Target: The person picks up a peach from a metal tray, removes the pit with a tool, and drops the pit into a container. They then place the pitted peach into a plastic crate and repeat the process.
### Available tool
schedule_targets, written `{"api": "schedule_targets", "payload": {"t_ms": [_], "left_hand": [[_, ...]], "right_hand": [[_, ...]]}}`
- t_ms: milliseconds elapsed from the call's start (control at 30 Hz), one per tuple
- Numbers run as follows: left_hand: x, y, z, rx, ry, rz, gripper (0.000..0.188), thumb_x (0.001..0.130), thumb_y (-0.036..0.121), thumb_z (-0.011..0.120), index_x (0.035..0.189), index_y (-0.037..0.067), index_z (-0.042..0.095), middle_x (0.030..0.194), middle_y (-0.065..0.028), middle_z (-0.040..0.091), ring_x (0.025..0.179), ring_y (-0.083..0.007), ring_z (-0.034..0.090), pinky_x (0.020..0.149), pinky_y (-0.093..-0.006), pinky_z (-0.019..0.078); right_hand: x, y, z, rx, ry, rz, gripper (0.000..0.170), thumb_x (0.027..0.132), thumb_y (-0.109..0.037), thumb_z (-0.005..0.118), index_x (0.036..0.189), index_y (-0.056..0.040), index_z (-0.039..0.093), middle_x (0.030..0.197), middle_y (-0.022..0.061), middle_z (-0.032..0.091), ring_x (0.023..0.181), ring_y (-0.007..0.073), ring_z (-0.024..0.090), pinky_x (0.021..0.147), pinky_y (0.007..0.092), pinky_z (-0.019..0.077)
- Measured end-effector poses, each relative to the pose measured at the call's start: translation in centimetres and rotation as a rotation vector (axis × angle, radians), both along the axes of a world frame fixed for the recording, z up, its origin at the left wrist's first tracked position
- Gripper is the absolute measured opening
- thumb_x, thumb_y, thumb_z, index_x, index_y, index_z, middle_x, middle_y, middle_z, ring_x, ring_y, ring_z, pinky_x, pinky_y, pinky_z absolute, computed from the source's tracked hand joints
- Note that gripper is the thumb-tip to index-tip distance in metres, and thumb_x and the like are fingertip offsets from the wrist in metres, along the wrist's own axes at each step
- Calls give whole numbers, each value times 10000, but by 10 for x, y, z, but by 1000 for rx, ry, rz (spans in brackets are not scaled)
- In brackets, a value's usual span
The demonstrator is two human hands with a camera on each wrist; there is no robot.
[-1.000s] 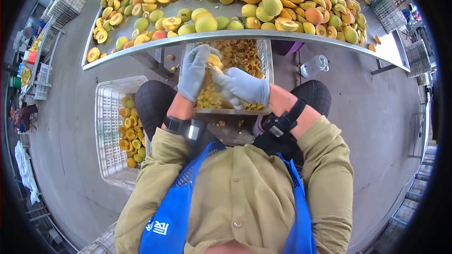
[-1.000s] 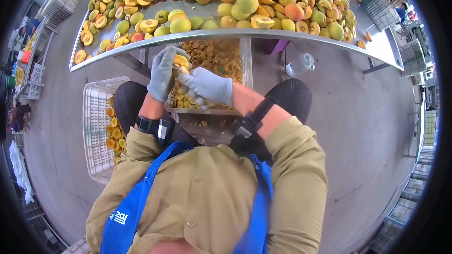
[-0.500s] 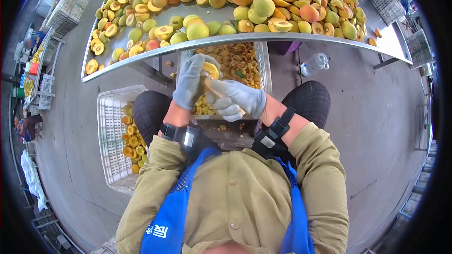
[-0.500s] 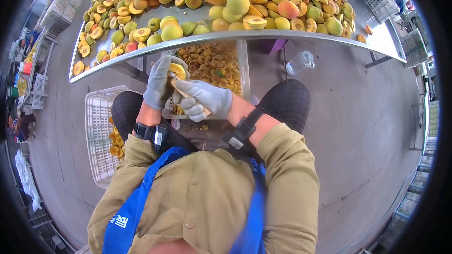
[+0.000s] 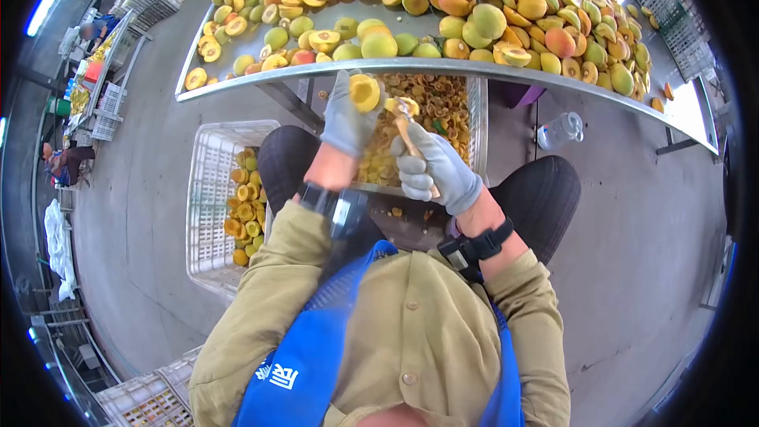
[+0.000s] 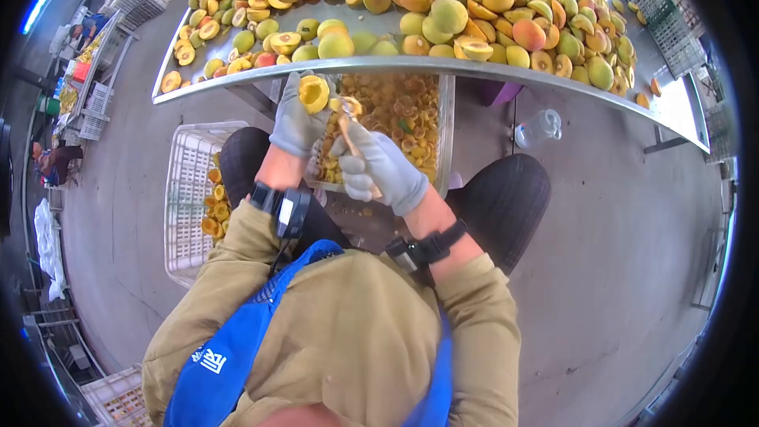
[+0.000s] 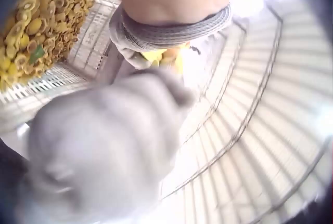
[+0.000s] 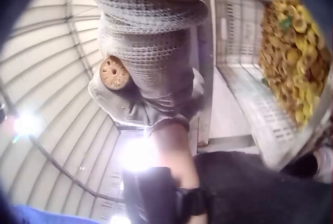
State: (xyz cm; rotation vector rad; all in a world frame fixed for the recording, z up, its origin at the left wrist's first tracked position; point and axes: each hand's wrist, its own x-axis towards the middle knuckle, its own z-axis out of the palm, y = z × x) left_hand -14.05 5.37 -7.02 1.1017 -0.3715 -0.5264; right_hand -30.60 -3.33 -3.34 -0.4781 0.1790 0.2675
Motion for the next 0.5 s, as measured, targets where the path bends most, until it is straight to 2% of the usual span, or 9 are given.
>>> {"api": "schedule_targets", "payload": {"t_ms": [33, 133, 200, 267, 300, 333, 367, 467, 500], "left_hand": [[-4, 5, 28, -222, 505, -64, 219, 898, 262, 544, 986, 63, 522, 868, -77, 583, 784, -209, 597, 680, -336, 524], [7, 25, 29, -257, 535, -103, 313, 910, 357, 507, 1037, 74, 548, 971, -112, 605, 846, -271, 611, 705, -408, 541], [37, 49, 8, -112, 185, -46, 287, 888, 309, 552, 1045, 69, 547, 963, -113, 610, 855, -268, 611, 727, -392, 536], [4, 88, 77, 633, -1294, 289, 277, 827, 174, 635, 1064, 62, 546, 937, -122, 618, 857, -231, 612, 765, -337, 524], [39, 125, 35, 786, -1152, 296, 310, 786, 81, 661, 1073, 54, 547, 961, -106, 613, 850, -196, 607, 781, -307, 510], [56, 154, 21, 437, -871, 313, 283, 830, 164, 615, 1074, 36, 552, 970, -104, 622, 877, -212, 610, 756, -337, 516], [47, 180, 38, 1, -63, 374, 316, 885, 215, 547, 1138, 25, 532, 1025, -97, 606, 877, -209, 612, 769, -338, 519], [68, 233, 20, 509, -436, 852, 440, 890, 217, 539, 1258, -7, 449, 1125, -111, 557, 1020, -192, 543, 864, -312, 464], [64, 225, 31, 519, -521, 745, 427, 893, 210, 534, 1250, -11, 457, 1134, -116, 553, 1046, -189, 526, 868, -312, 459]], "right_hand": [[-1, -2, 1, -212, 37, -58, 398, 946, -450, 390, 930, -78, 531, 548, -46, 396, 364, 90, 349, 322, 238, 296], [-4, -4, -8, -744, 165, -121, 366, 941, -406, 422, 888, -62, 537, 556, -13, 429, 367, 138, 391, 342, 275, 340], [0, -11, -30, -994, 276, -46, 345, 932, -344, 459, 822, -30, 549, 565, 45, 467, 390, 197, 452, 366, 336, 384], [10, -22, -140, -1663, -204, -109, 273, 910, -266, 464, 887, -19, 576, 653, 110, 556, 513, 252, 550, 465, 368, 450], [-5, -22, -137, -1927, -203, 24, 243, 893, -225, 466, 923, -17, 589, 723, 138, 589, 607, 274, 584, 537, 378, 473], [-19, -23, -134, -2186, -218, 164, 230, 876, -183, 468, 959, -15, 602, 792, 167, 622, 701, 297, 618, 608, 389, 496], [-33, -9, -90, -2321, 5, 498, 238, 854, -138, 470, 999, -17, 615, 888, 191, 644, 827, 314, 638, 702, 394, 508], [-39, -18, -125, -2101, 163, 569, 302, 858, -145, 433, 1045, -31, 641, 1066, 164, 630, 959, 315, 616, 826, 400, 481], [-36, -16, -113, -2116, 154, 580, 306, 860, -154, 433, 1049, -30, 639, 1070, 162, 629, 958, 316, 617, 831, 402, 478]]}}
